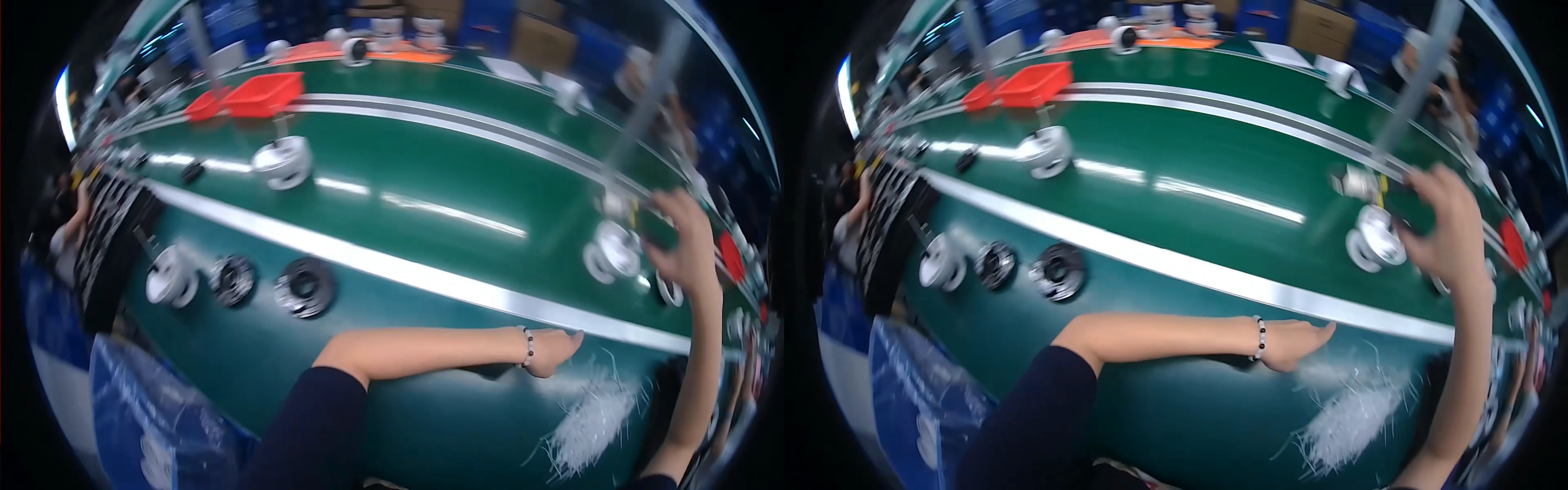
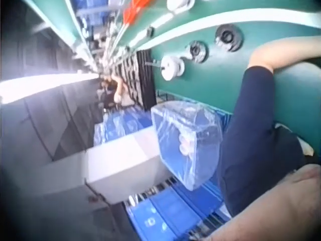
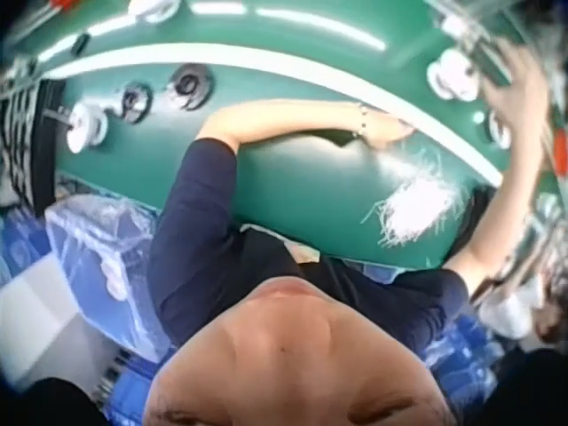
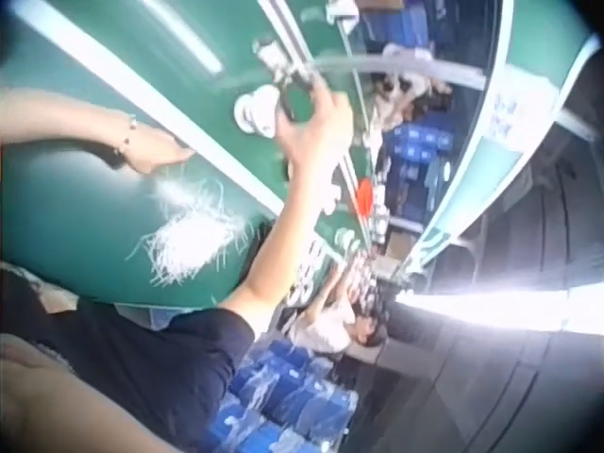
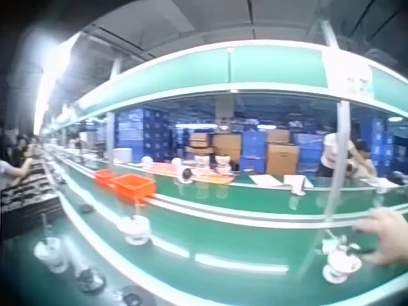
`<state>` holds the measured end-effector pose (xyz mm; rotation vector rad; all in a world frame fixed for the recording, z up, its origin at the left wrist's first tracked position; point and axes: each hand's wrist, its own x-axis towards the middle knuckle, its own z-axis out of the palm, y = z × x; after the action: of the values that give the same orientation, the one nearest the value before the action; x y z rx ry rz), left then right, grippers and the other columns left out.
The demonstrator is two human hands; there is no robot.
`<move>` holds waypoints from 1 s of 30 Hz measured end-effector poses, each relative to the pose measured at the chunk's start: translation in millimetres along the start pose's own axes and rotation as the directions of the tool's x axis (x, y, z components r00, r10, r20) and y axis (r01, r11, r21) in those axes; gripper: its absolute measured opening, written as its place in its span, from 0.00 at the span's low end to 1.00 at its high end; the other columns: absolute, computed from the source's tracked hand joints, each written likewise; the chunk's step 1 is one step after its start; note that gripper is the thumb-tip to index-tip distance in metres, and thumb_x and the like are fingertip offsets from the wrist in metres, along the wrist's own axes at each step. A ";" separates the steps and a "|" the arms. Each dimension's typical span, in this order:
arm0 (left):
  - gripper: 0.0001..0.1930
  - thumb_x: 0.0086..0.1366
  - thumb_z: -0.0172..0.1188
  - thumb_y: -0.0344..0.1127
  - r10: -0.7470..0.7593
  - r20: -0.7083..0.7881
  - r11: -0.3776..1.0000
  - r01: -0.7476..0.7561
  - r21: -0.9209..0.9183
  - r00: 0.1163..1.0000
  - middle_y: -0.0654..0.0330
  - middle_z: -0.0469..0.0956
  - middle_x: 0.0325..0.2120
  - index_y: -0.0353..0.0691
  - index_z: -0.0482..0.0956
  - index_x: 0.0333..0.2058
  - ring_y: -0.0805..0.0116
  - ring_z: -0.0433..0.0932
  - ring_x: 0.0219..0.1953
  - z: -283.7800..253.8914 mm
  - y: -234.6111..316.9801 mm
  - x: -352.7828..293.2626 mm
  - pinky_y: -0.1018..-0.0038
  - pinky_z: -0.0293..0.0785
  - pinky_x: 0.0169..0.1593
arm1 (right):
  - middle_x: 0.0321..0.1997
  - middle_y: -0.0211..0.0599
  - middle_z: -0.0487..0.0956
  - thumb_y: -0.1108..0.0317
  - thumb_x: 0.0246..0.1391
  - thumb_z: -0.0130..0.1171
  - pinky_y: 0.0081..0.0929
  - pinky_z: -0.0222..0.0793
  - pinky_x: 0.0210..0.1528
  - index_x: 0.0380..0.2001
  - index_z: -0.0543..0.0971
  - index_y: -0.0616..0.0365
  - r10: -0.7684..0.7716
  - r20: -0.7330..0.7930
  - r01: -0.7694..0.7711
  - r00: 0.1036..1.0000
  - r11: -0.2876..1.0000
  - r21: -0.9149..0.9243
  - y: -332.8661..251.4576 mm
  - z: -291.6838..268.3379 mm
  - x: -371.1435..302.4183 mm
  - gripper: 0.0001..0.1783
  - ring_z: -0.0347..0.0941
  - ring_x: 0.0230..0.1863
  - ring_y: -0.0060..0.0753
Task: Assembling small electronic fan components at a factory workstation.
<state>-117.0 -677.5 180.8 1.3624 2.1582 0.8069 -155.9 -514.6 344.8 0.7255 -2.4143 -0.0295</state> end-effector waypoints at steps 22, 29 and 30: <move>0.24 0.55 0.34 0.26 -0.836 -0.549 0.528 -0.318 -0.788 -0.028 0.45 0.57 0.49 0.42 0.47 0.53 0.49 0.67 0.48 -164.5 -194.6 -324.4 0.54 0.76 0.38 | 0.27 0.38 0.67 0.73 0.09 0.61 0.32 0.56 0.30 0.34 0.72 0.58 -0.282 0.039 0.279 0.959 0.957 0.075 -133.9 -4.9 13.4 0.33 0.62 0.28 0.41; 0.32 0.51 0.38 0.23 -0.671 -0.481 0.424 -0.241 -0.873 0.564 0.52 0.56 0.52 0.43 0.45 0.57 0.56 0.62 0.53 -72.4 -61.5 -259.0 0.58 0.71 0.47 | 0.28 0.36 0.67 0.73 0.17 0.61 0.30 0.57 0.31 0.36 0.73 0.57 -0.233 -0.032 0.235 0.972 0.967 0.101 -142.7 0.5 23.0 0.30 0.63 0.30 0.38; 0.31 0.52 0.38 0.22 -0.667 -0.411 0.335 -0.243 -0.910 0.622 0.53 0.55 0.53 0.42 0.45 0.57 0.57 0.61 0.54 -56.1 -43.0 -251.3 0.59 0.71 0.48 | 0.28 0.36 0.67 0.73 0.18 0.62 0.30 0.57 0.31 0.35 0.73 0.57 -0.228 -0.021 0.229 0.973 0.968 0.098 -143.6 -3.3 20.6 0.29 0.63 0.30 0.38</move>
<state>-79.9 -934.4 209.5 -0.0428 1.5979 2.3179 -97.0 -646.6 331.9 1.0455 -2.3242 0.0020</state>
